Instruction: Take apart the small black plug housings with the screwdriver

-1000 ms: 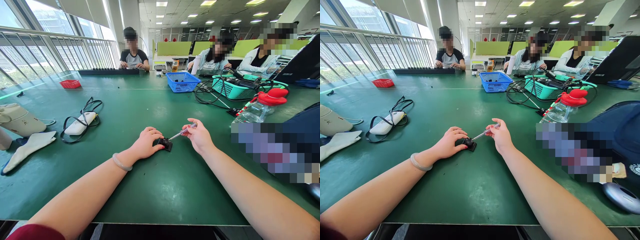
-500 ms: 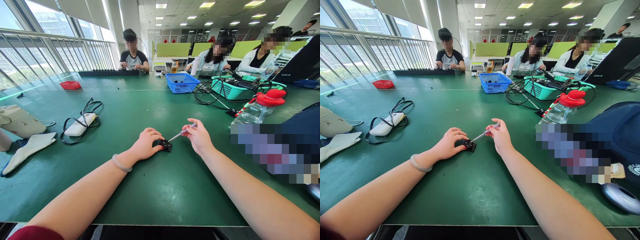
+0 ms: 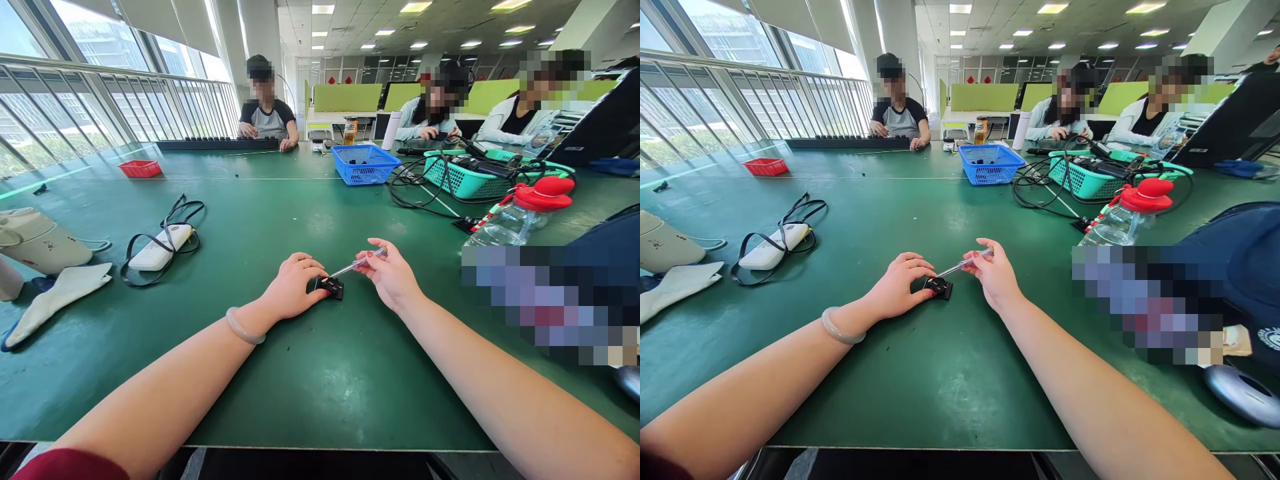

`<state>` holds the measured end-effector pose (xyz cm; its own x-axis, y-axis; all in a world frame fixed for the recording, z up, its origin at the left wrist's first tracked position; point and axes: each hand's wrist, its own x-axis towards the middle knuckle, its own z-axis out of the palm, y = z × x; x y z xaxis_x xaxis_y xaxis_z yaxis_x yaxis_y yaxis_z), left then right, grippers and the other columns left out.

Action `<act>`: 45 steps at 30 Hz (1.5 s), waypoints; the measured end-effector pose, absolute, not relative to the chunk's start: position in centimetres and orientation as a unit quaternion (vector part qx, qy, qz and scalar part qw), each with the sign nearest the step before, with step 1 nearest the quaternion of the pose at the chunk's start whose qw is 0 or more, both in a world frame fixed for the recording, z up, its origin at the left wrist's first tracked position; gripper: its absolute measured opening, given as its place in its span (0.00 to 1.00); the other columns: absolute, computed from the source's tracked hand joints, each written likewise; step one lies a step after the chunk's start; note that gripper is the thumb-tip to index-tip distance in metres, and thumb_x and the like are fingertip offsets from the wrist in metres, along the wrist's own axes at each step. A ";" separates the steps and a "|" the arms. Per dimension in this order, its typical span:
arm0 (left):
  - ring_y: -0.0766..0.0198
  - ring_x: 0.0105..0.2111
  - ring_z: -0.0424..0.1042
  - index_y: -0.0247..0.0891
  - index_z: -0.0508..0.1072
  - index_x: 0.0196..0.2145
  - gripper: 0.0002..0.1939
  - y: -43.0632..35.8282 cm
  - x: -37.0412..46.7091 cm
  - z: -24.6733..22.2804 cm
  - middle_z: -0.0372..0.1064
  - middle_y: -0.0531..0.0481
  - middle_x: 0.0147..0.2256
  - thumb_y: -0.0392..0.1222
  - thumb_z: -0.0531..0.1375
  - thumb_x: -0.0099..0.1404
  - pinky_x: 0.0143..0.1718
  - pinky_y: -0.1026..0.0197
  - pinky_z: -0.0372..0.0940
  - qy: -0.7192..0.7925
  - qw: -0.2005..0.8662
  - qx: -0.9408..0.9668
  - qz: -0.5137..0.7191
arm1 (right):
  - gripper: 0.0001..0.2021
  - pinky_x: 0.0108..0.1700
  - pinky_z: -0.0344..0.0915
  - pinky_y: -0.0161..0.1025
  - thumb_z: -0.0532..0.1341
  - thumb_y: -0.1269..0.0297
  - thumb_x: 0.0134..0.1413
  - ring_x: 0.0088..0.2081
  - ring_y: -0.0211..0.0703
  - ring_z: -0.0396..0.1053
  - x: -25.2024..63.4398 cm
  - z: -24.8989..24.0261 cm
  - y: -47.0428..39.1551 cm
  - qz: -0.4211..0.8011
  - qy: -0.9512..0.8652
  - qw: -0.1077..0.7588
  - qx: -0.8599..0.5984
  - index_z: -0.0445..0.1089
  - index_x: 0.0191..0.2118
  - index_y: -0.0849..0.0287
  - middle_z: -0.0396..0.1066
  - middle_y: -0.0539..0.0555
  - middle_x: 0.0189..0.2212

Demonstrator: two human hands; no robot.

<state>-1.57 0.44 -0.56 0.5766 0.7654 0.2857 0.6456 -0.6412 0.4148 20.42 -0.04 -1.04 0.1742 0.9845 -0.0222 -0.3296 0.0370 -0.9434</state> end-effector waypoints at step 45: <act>0.51 0.56 0.65 0.43 0.74 0.51 0.17 0.5 -1.4 -0.1 0.76 0.47 0.48 0.38 0.64 0.64 0.60 0.45 0.61 0.430 0.170 0.868 0.181 | 0.14 0.45 0.75 0.46 0.54 0.70 0.64 0.38 0.42 0.77 19.8 -0.8 -1.9 0.130 -0.707 0.560 -0.412 0.60 0.53 0.50 0.76 0.52 0.40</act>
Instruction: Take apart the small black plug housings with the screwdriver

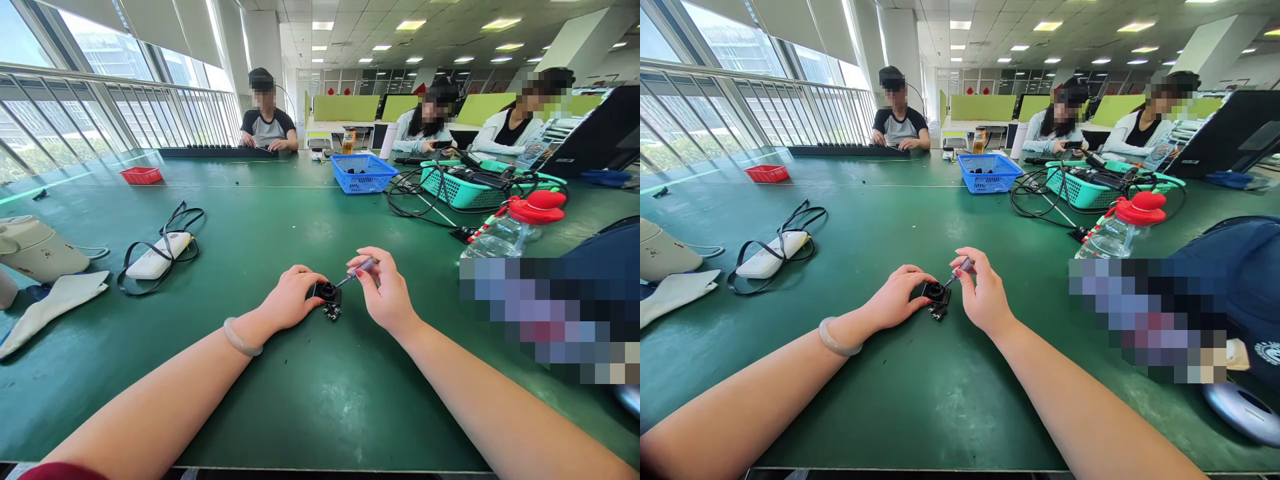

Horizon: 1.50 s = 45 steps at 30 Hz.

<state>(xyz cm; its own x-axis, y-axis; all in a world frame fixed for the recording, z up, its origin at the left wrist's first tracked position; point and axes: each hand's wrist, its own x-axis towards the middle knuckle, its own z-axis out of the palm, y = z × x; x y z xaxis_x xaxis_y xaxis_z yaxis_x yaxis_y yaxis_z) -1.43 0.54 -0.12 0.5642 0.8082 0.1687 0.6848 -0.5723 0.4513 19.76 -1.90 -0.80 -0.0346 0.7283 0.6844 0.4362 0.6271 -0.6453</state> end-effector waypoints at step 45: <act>0.51 0.51 0.68 0.42 0.72 0.47 0.16 0.6 -1.3 -0.7 0.76 0.47 0.45 0.41 0.66 0.62 0.54 0.46 0.65 0.440 0.145 0.863 0.203 | 0.26 0.45 0.78 0.46 0.55 0.79 0.60 0.41 0.45 0.78 18.8 0.5 -4.0 -0.010 -0.761 0.559 -0.328 0.58 0.60 0.48 0.76 0.54 0.41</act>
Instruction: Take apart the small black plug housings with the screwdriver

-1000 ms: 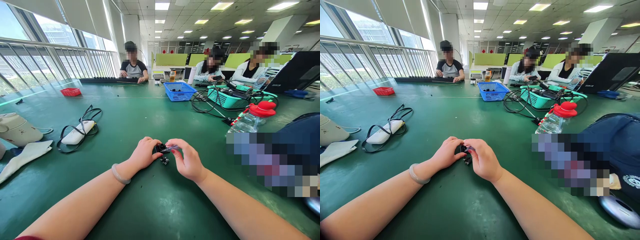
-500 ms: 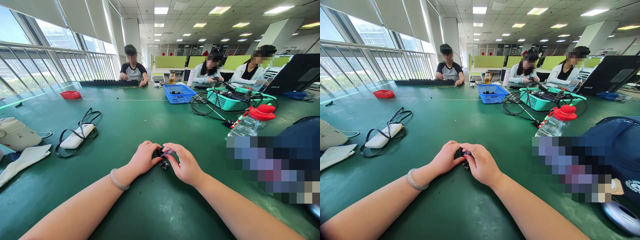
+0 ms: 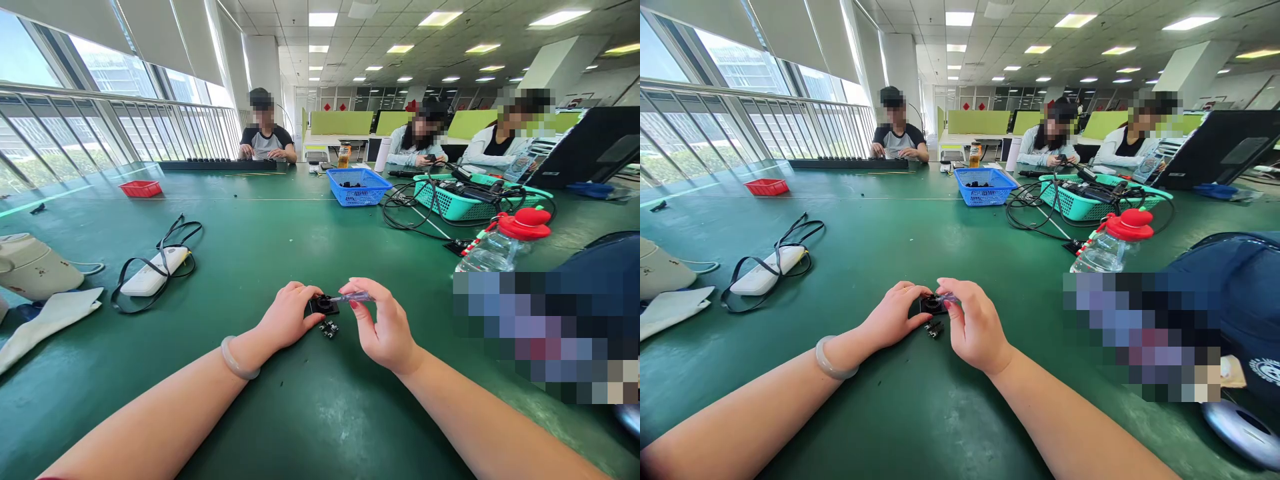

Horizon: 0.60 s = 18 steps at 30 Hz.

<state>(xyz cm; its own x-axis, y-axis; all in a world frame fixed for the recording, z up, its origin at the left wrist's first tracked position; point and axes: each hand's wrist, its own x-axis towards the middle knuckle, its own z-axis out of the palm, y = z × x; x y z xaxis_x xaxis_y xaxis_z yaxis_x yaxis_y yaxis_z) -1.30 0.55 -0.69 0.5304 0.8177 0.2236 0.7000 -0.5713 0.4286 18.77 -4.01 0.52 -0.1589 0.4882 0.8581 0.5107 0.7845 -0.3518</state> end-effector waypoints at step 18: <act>0.55 0.52 0.70 0.44 0.70 0.54 0.16 0.3 -1.2 -0.2 0.73 0.45 0.52 0.39 0.57 0.69 0.56 0.48 0.67 0.385 0.172 0.876 0.235 | 0.18 0.44 0.77 0.41 0.54 0.73 0.64 0.40 0.41 0.78 19.4 -0.1 -2.5 0.098 -0.751 0.505 -0.414 0.60 0.57 0.50 0.78 0.52 0.39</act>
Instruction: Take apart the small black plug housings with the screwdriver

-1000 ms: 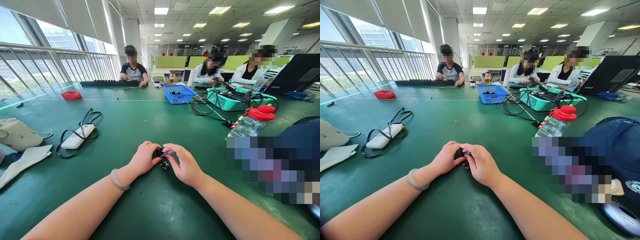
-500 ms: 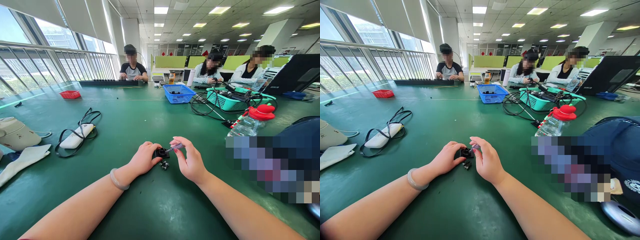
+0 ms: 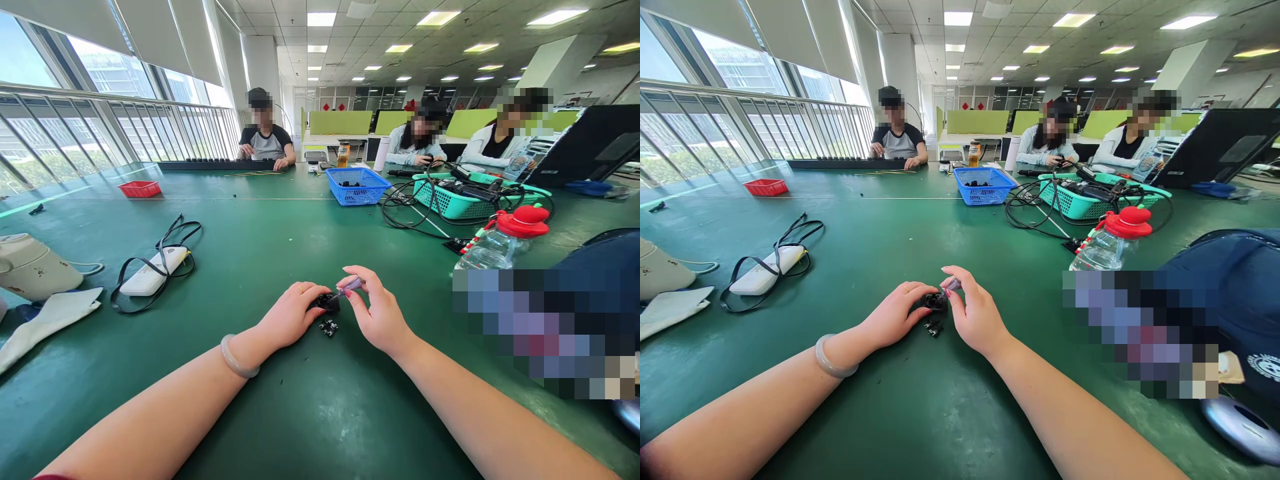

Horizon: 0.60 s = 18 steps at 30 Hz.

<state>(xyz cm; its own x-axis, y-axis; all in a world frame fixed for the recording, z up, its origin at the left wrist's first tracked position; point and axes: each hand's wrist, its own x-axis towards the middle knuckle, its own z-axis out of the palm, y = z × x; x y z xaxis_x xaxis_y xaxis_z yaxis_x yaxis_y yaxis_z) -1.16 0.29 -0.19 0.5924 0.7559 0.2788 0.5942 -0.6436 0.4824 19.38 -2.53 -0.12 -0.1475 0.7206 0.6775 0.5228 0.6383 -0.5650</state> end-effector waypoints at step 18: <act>0.47 0.52 0.66 0.48 0.74 0.55 0.25 1.5 -2.6 -1.7 0.70 0.41 0.52 0.31 0.51 0.66 0.53 0.40 0.64 0.550 0.024 0.818 0.168 | 0.18 0.47 0.74 0.50 0.55 0.70 0.65 0.41 0.45 0.76 20.5 -0.8 -1.3 0.061 -0.662 0.637 -0.389 0.57 0.58 0.51 0.75 0.54 0.38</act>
